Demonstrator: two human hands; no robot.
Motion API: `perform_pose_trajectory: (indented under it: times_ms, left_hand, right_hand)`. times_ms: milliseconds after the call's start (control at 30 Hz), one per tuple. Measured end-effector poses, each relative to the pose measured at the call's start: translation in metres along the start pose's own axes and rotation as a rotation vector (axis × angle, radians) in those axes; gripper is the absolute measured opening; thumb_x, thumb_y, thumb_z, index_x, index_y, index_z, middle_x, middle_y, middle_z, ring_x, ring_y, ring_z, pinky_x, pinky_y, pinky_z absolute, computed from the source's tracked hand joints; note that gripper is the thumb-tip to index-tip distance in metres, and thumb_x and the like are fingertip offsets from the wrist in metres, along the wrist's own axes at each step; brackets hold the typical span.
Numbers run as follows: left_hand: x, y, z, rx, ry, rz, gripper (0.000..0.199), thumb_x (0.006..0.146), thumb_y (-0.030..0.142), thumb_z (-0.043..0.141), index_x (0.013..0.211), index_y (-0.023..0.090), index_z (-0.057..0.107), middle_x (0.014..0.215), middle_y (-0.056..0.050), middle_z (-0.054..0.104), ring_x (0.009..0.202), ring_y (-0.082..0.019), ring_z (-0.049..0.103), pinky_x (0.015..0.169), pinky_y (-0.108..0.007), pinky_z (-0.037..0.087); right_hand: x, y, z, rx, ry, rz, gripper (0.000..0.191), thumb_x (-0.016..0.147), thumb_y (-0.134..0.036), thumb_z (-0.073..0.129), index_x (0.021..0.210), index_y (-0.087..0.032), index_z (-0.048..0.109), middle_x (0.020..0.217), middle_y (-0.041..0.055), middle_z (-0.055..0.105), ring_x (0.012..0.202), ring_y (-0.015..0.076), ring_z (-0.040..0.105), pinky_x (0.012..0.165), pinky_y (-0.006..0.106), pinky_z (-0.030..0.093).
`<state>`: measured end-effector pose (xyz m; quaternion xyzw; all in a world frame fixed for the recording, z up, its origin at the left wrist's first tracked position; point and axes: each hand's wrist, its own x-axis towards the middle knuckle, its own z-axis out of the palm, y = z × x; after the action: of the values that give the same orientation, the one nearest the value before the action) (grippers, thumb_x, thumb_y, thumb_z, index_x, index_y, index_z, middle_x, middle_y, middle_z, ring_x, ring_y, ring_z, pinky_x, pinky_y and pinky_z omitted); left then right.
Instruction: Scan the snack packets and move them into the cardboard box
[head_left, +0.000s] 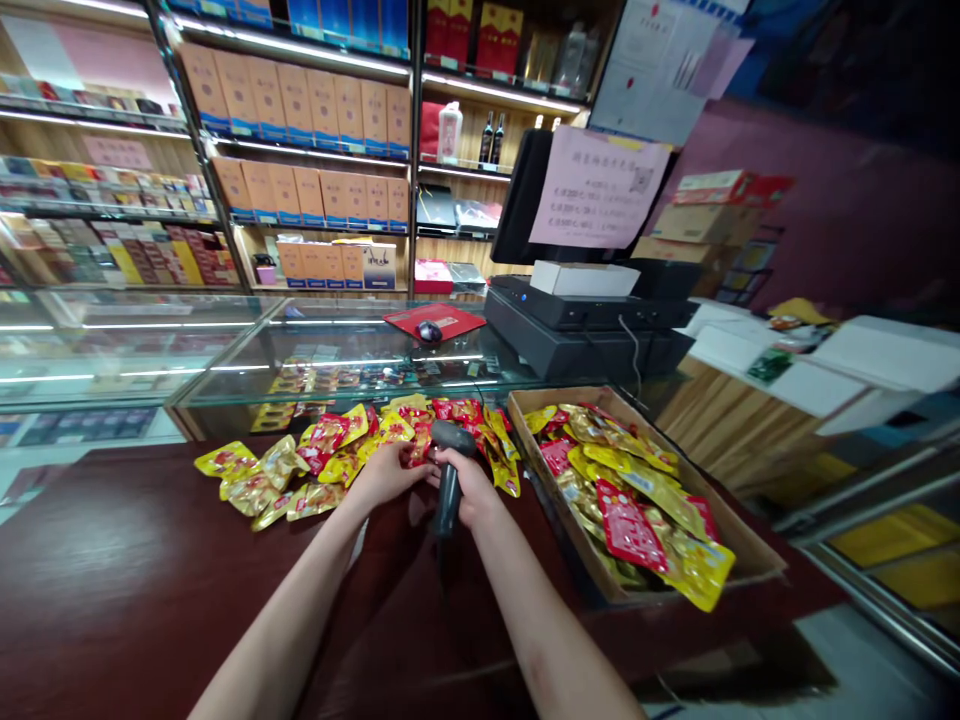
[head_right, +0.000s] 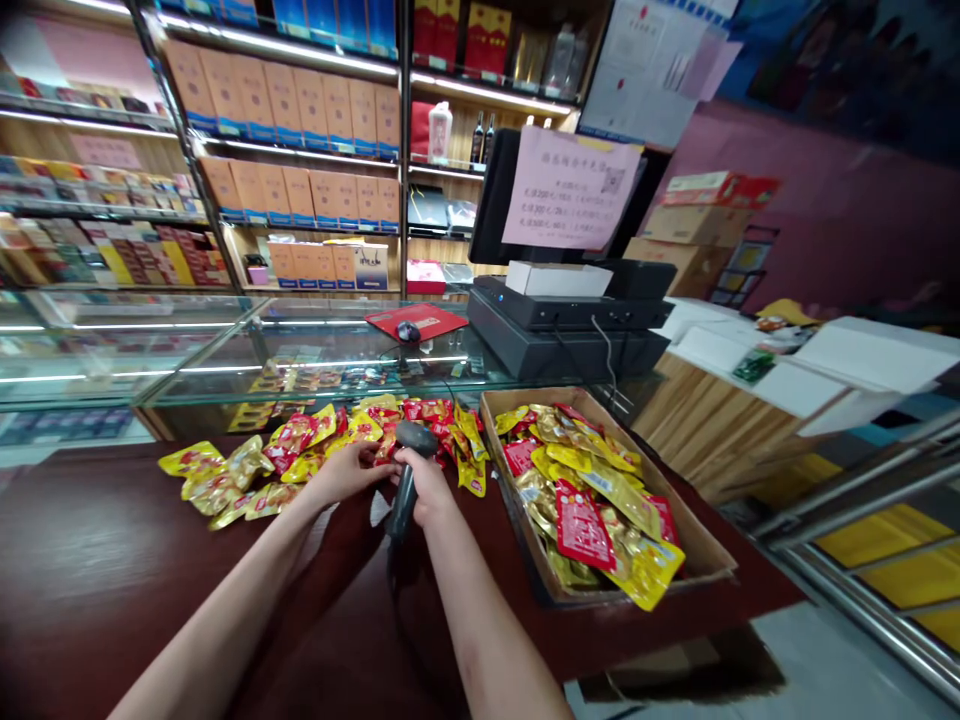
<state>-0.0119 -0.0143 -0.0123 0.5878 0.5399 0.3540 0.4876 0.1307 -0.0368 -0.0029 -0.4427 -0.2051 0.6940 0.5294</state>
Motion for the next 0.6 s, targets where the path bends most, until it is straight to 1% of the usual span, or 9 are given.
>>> perform_pose_trajectory:
  times_ms: [100,167,233,333,400,433,533,567,600]
  left_hand:
    - [0.001,-0.001,0.012,0.103,0.05,0.11,0.039,0.055,0.036,0.076,0.088,0.018,0.066,0.076,-0.005,0.067,0.072,-0.022,0.061,0.066,-0.028,0.044]
    - [0.0,0.001,0.019,-0.003,0.039,0.092,0.037,0.057,0.036,0.076,0.087,0.018,0.064,0.074,-0.004,0.066,0.069,-0.019,0.061,0.063,-0.028,0.046]
    - [-0.003,0.005,0.023,-0.172,-0.024,0.045,0.035,0.058,0.035,0.077,0.084,0.017,0.061,0.072,-0.003,0.064,0.066,-0.018,0.061,0.061,-0.029,0.049]
    - [-0.008,0.015,0.025,-0.385,-0.106,-0.011,0.034,0.06,0.033,0.077,0.083,0.016,0.06,0.071,-0.003,0.063,0.067,-0.017,0.062,0.064,-0.032,0.053]
    - [-0.01,0.021,0.026,-0.465,-0.158,-0.038,0.033,0.061,0.031,0.077,0.085,0.015,0.061,0.073,-0.003,0.064,0.07,-0.017,0.063,0.068,-0.034,0.054]
    - [-0.011,0.023,0.028,-0.483,-0.189,-0.059,0.033,0.062,0.03,0.077,0.086,0.015,0.061,0.076,-0.004,0.065,0.071,-0.017,0.064,0.069,-0.034,0.054]
    - [-0.008,0.027,0.036,-0.449,-0.334,-0.101,0.03,0.063,0.03,0.077,0.085,0.013,0.064,0.084,-0.007,0.067,0.072,-0.017,0.065,0.068,-0.032,0.054]
    - [-0.006,0.028,0.04,-0.427,-0.376,-0.103,0.03,0.064,0.03,0.076,0.086,0.013,0.065,0.085,-0.008,0.067,0.072,-0.017,0.065,0.067,-0.031,0.054]
    - [-0.004,0.028,0.043,-0.406,-0.394,-0.102,0.032,0.064,0.031,0.076,0.089,0.014,0.065,0.086,-0.008,0.068,0.07,-0.016,0.064,0.065,-0.029,0.053]
  right_hand:
    - [-0.012,-0.003,-0.008,-0.094,-0.014,-0.157,0.015,0.056,-0.016,0.066,0.071,-0.014,0.064,0.065,-0.0003,0.065,0.06,0.0112,0.059,0.067,0.024,0.048]
    - [-0.019,-0.007,-0.014,-0.18,-0.028,-0.231,0.015,0.057,-0.019,0.067,0.072,-0.014,0.065,0.07,0.0011,0.067,0.067,0.0126,0.061,0.07,0.025,0.048]
    - [-0.025,-0.012,-0.021,-0.226,-0.041,-0.312,0.015,0.059,-0.021,0.067,0.073,-0.015,0.066,0.078,0.0022,0.068,0.075,0.0139,0.062,0.074,0.025,0.047]
    - [-0.03,-0.023,-0.034,-0.241,0.011,-0.41,0.016,0.061,-0.022,0.067,0.076,-0.017,0.067,0.08,0.0004,0.069,0.077,0.0129,0.061,0.075,0.024,0.047]
    - [-0.031,-0.031,-0.04,-0.209,0.06,-0.4,0.019,0.06,-0.021,0.068,0.079,-0.018,0.068,0.079,-0.0008,0.068,0.075,0.0124,0.061,0.073,0.023,0.047]
    - [-0.03,-0.035,-0.042,-0.179,0.062,-0.372,0.02,0.059,-0.021,0.068,0.079,-0.018,0.069,0.078,-0.0007,0.068,0.074,0.0126,0.061,0.073,0.023,0.048]
    - [-0.029,-0.044,-0.046,-0.117,0.003,-0.281,0.025,0.058,-0.02,0.068,0.083,-0.017,0.069,0.075,0.0,0.068,0.07,0.0135,0.061,0.069,0.025,0.049]
    - [-0.028,-0.047,-0.046,-0.124,-0.006,-0.271,0.025,0.058,-0.02,0.068,0.083,-0.017,0.069,0.072,-0.0001,0.068,0.068,0.0135,0.06,0.067,0.025,0.05]
    - [-0.028,-0.049,-0.048,-0.135,-0.001,-0.277,0.026,0.058,-0.02,0.068,0.084,-0.016,0.069,0.071,-0.0003,0.068,0.066,0.0134,0.06,0.065,0.025,0.05]
